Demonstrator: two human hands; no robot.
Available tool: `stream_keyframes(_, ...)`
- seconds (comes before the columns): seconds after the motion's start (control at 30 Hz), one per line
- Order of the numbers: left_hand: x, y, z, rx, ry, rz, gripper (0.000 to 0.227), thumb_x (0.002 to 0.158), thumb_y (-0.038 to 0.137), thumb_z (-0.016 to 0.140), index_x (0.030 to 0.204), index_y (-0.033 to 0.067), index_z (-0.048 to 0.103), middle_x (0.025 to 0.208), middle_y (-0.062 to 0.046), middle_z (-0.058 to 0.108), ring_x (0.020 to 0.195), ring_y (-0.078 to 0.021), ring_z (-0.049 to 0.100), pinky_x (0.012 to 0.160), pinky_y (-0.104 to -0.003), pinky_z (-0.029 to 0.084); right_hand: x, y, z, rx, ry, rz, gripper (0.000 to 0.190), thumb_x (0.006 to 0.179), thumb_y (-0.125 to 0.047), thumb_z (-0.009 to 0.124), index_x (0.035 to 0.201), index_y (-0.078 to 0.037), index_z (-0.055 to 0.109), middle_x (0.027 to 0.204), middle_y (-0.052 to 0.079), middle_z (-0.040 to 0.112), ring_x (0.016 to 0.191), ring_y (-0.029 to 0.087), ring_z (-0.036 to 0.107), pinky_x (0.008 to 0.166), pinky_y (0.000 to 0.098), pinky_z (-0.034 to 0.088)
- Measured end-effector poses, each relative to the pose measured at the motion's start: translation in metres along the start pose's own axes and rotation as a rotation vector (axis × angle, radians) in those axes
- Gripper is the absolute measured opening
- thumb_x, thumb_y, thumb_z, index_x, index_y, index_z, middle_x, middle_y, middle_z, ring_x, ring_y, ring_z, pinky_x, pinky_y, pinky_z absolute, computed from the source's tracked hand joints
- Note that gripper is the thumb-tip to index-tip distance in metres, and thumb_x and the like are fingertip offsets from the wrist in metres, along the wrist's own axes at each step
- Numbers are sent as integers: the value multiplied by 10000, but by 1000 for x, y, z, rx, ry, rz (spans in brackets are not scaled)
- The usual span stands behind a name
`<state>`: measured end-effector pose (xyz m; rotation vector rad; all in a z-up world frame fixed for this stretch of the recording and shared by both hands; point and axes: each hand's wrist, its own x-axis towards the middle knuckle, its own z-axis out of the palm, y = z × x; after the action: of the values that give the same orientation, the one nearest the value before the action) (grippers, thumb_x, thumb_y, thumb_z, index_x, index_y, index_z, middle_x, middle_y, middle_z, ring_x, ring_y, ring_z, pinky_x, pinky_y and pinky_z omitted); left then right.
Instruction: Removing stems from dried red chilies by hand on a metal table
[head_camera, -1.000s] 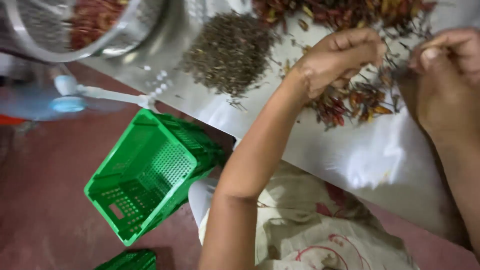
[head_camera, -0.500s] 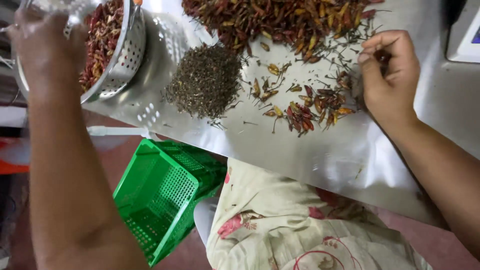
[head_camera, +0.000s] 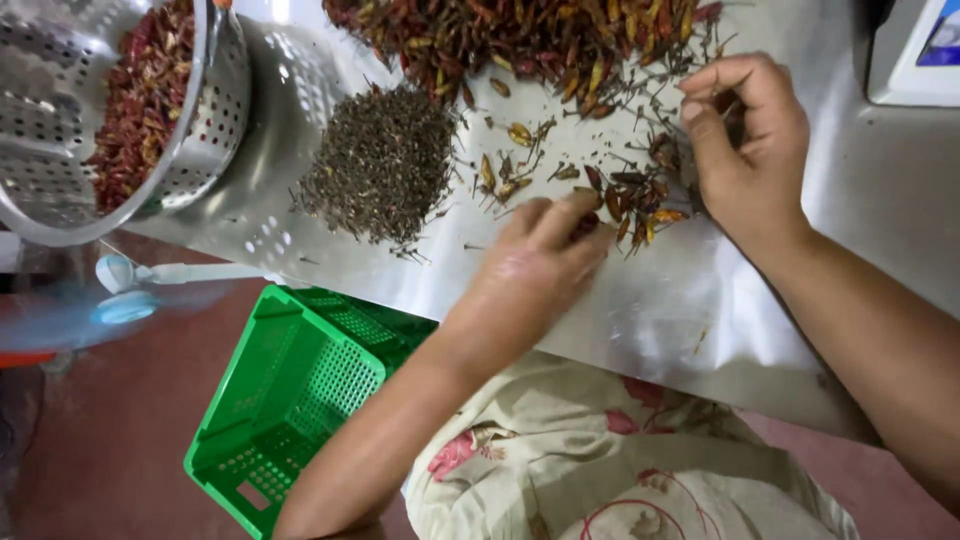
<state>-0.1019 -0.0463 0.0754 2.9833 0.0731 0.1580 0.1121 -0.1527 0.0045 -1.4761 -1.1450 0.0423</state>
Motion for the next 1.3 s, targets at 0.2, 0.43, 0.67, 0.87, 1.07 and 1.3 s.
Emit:
stream_keyframes(0.2, 9, -11, 43, -98, 182, 36, 257, 872, 2, 702, 1116, 76, 663, 1239, -157, 547, 1071, -385, 506, 795, -504, 539, -4, -4, 1, -69, 9, 63, 146, 1087, 107, 611, 1192, 7, 627, 1095, 136, 581, 1056, 263, 546, 963, 368, 426)
stream_keyframes(0.43, 37, -50, 38, -470, 127, -217, 225, 913, 5, 553, 1093, 42, 683, 1039, -153, 668, 983, -311, 622, 820, -420, 534, -3, -2, 0, -60, 13, 37, 123, 1089, 120, 614, 1161, 22, 632, 1091, 139, 603, 1052, 271, 542, 934, 376, 421)
stream_keyframes(0.67, 90, -92, 53, -2086, 224, -353, 304, 982, 155, 527, 1243, 7, 475, 1117, -154, 534, 782, -206, 527, 525, -283, 461, 1, -2, -2, 36, 49, 142, 90, 1127, 83, 579, 1179, 14, 602, 1043, 91, 579, 879, 162, 489, 803, 295, 382)
stream_keyframes(0.87, 113, -59, 62, -2236, 289, -365, 750, 903, 667, 517, 1163, -35, 579, 931, -122, 549, 729, -184, 598, 603, -348, 665, 4, -11, 0, 8, 57, 92, 115, 1084, 113, 535, 1160, 38, 579, 1084, 143, 592, 1003, 242, 563, 880, 345, 444)
stream_keyframes(1.07, 98, -61, 79, -2486, 203, -19, 995, 993, 781, 366, 1464, -84, 514, 1419, -333, 585, 1304, -447, 617, 1162, -588, 502, 3, -15, 0, 2, 61, 73, 96, 1170, -27, 512, 1231, 45, 520, 1159, 144, 529, 1072, 245, 522, 950, 354, 411)
stream_keyframes(1.3, 102, -40, 39, -2306, 169, -497, 1093, 776, 799, 368, 1461, -38, 520, 1472, -284, 548, 1295, -411, 601, 1090, -539, 549, 10, -24, 0, -214, 52, -121, 196, 1170, -112, 535, 1203, 77, 573, 1165, 200, 550, 1130, 325, 485, 970, 433, 397)
